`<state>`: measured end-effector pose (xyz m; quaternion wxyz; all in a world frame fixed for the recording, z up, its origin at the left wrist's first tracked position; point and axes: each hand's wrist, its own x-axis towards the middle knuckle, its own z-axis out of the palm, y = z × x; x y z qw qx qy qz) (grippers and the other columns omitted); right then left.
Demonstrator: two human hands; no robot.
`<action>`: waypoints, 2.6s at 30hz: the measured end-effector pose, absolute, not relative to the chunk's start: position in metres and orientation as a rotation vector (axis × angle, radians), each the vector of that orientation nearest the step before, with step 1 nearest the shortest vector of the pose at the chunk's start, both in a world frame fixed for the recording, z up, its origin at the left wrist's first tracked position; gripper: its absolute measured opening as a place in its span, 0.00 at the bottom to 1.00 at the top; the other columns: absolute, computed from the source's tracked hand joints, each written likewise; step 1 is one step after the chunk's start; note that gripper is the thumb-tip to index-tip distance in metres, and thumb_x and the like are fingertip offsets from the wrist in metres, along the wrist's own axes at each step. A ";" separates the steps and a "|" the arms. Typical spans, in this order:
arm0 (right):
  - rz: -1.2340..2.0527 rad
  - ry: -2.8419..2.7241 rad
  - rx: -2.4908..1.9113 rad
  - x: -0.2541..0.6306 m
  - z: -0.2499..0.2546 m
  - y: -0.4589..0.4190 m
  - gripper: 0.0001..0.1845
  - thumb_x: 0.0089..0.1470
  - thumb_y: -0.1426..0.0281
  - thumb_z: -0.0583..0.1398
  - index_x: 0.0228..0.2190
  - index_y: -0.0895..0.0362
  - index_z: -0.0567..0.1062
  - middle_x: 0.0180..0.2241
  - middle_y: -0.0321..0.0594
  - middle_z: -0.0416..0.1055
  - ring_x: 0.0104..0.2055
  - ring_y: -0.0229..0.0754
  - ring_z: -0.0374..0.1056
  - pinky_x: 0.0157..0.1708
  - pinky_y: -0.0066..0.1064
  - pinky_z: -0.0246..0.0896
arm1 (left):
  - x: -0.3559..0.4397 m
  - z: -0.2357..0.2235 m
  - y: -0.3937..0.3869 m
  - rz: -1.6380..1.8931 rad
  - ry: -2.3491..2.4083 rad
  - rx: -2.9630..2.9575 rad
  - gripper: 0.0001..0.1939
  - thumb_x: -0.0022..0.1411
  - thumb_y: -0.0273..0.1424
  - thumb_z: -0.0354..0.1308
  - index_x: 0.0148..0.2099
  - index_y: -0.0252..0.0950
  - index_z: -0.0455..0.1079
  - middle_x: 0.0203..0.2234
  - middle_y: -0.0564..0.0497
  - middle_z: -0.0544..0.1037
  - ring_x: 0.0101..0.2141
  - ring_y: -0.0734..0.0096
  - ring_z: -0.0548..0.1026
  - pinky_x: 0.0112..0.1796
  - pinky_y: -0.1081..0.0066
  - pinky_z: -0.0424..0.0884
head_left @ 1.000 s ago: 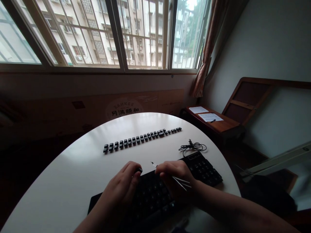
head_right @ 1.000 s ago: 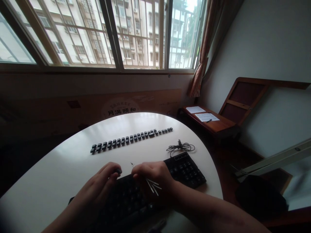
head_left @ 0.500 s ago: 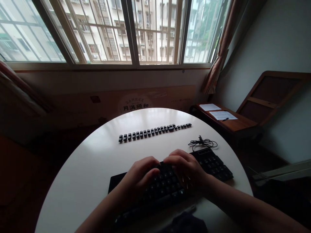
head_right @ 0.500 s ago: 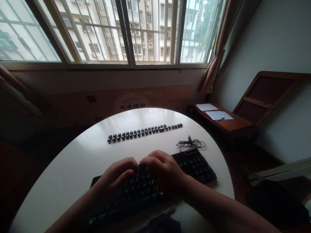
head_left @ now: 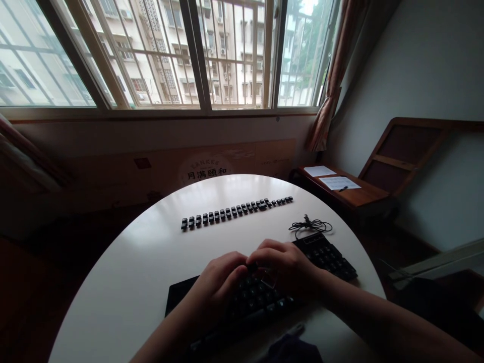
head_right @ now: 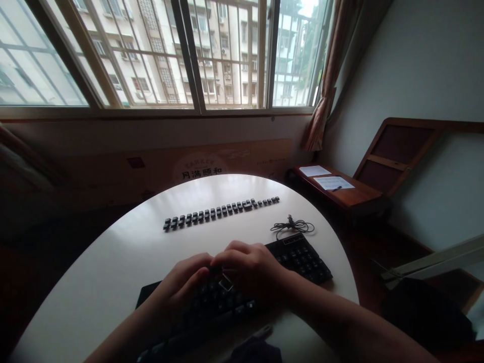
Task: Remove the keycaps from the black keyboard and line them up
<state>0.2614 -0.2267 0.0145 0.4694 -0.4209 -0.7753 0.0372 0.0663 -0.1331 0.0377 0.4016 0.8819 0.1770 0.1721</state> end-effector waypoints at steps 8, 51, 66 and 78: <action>0.136 -1.661 -1.793 0.427 0.026 -0.184 0.14 0.57 0.63 0.63 0.44 0.55 0.78 0.38 0.38 0.76 0.27 0.34 0.63 0.34 0.28 0.63 | 0.053 0.038 -0.105 0.318 0.742 2.537 0.19 0.69 0.44 0.48 0.49 0.42 0.76 0.44 0.46 0.79 0.43 0.57 0.77 0.43 0.62 0.74; 0.106 -1.614 -1.916 0.479 0.039 -0.150 0.14 0.57 0.64 0.60 0.38 0.58 0.81 0.27 0.39 0.74 0.27 0.38 0.65 0.31 0.31 0.60 | 0.028 0.025 -0.057 0.073 1.074 2.456 0.20 0.65 0.47 0.49 0.42 0.41 0.76 0.39 0.47 0.80 0.39 0.57 0.77 0.37 0.66 0.70; 1.359 -1.707 -0.962 0.184 0.063 -0.171 0.21 0.65 0.54 0.54 0.42 0.56 0.78 0.16 0.29 0.63 0.16 0.33 0.60 0.17 0.25 0.57 | -0.006 0.001 -0.023 0.014 0.964 2.017 0.15 0.54 0.42 0.58 0.35 0.34 0.72 0.23 0.52 0.74 0.25 0.68 0.71 0.26 0.72 0.63; 1.457 -1.538 -0.893 0.152 -0.014 -0.138 0.15 0.64 0.56 0.57 0.38 0.56 0.68 0.28 0.34 0.69 0.24 0.34 0.65 0.22 0.24 0.60 | -0.017 -0.003 -0.014 -0.063 0.750 1.723 0.15 0.48 0.39 0.65 0.31 0.34 0.68 0.20 0.55 0.68 0.21 0.75 0.64 0.23 0.75 0.58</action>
